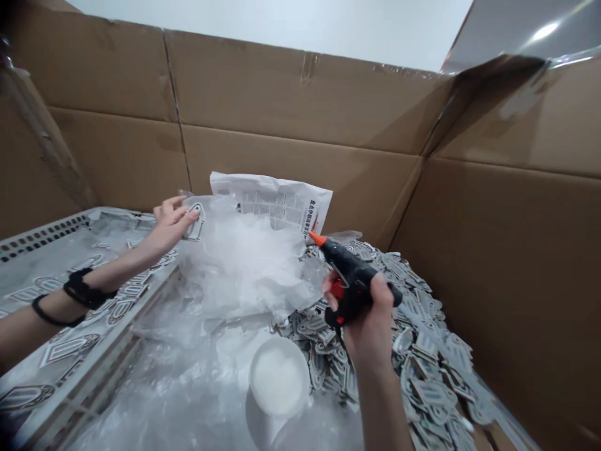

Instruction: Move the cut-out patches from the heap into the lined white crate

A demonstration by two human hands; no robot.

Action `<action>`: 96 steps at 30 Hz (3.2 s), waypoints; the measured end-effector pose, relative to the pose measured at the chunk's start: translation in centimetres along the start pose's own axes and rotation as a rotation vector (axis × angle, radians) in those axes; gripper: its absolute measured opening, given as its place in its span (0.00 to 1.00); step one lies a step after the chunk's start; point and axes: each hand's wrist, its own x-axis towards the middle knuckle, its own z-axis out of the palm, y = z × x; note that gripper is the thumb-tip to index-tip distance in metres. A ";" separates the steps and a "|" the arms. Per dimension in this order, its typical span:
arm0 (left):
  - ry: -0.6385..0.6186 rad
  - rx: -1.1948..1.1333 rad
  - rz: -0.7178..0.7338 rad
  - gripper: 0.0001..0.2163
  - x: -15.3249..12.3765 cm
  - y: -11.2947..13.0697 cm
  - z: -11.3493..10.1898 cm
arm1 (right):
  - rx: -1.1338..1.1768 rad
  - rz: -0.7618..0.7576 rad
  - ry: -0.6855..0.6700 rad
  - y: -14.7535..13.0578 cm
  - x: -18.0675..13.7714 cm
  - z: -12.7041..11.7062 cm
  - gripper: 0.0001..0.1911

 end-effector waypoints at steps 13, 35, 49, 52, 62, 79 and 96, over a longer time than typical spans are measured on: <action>-0.628 -0.683 -0.311 0.22 -11.0 6.6 0.8 | -0.562 -0.350 -0.396 -1.0 -3.8 3.2 0.23; -0.630 -0.709 -0.212 0.24 -12.0 7.3 0.9 | -0.684 -0.535 -0.407 -0.6 -4.1 4.3 0.15; -0.682 -0.790 -0.224 0.22 -12.0 7.2 0.9 | -0.676 -0.595 -0.426 -0.5 -4.2 4.5 0.14; -0.672 -0.796 -0.241 0.21 -12.1 7.2 0.9 | -0.693 -0.615 -0.425 -0.5 -4.2 4.6 0.13; -0.649 -0.782 -0.224 0.23 -12.2 6.9 1.1 | -0.739 -0.643 -0.398 -0.7 -4.4 4.6 0.13; -0.652 -0.760 -0.216 0.24 -12.3 6.5 1.2 | -0.733 -0.649 -0.344 -1.0 -4.5 4.6 0.13; -0.645 -0.757 -0.227 0.21 -12.3 6.3 1.5 | -0.776 -0.619 -0.365 -1.3 -4.5 4.9 0.11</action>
